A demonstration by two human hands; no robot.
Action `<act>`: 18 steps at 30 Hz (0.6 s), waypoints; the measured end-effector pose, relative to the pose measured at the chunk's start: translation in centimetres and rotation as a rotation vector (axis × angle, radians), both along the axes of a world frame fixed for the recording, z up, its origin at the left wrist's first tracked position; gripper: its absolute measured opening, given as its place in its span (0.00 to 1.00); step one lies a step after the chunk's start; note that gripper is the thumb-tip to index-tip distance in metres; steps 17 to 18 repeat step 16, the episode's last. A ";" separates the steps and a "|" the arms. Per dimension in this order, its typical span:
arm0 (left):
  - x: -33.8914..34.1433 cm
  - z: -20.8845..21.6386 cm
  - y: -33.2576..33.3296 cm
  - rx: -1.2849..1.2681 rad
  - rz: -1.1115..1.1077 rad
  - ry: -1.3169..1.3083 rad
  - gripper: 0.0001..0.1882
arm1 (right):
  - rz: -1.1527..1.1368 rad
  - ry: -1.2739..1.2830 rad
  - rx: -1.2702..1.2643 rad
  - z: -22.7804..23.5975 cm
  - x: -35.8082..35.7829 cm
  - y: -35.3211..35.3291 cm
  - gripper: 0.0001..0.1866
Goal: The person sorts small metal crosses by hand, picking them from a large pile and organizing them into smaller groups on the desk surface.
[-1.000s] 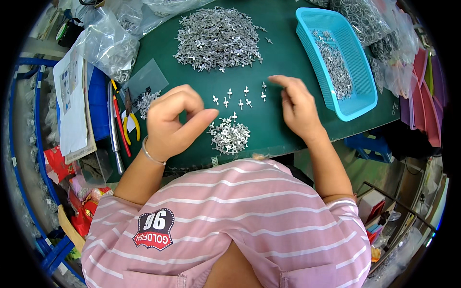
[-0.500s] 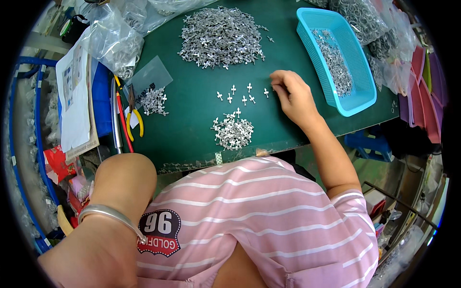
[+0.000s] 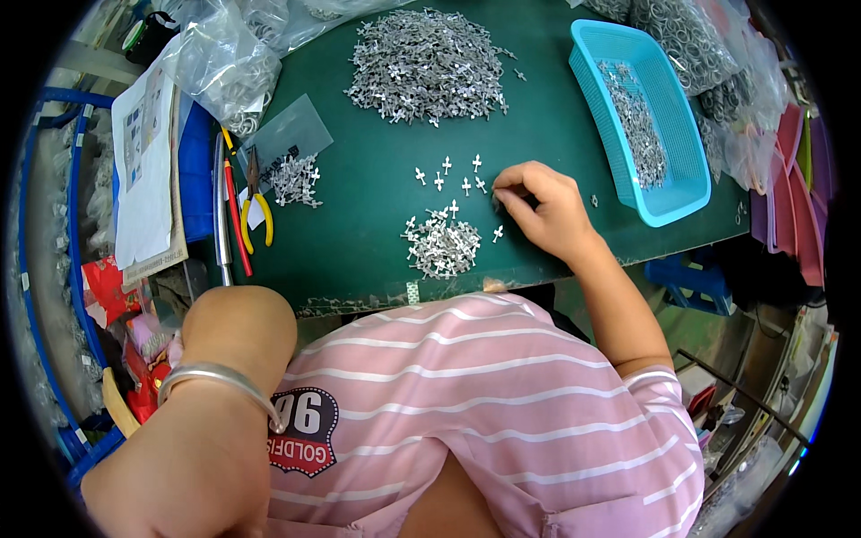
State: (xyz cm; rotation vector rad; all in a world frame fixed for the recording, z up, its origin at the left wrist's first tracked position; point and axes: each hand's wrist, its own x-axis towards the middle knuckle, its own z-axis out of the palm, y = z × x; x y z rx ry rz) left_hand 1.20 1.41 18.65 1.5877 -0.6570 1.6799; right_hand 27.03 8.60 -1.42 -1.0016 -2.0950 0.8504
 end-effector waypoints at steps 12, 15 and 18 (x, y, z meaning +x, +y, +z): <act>3.3 -17.6 5.5 -0.296 1.209 1.205 0.07 | 0.081 0.003 -0.011 1.1 -0.6 0.4 0.06; 3.8 -20.0 5.4 -0.245 1.253 1.356 0.06 | -0.017 -0.037 0.017 0.4 -1.2 1.4 0.07; 4.1 -20.4 5.6 -0.217 1.265 1.403 0.06 | -0.030 -0.043 0.090 0.0 -1.6 1.8 0.06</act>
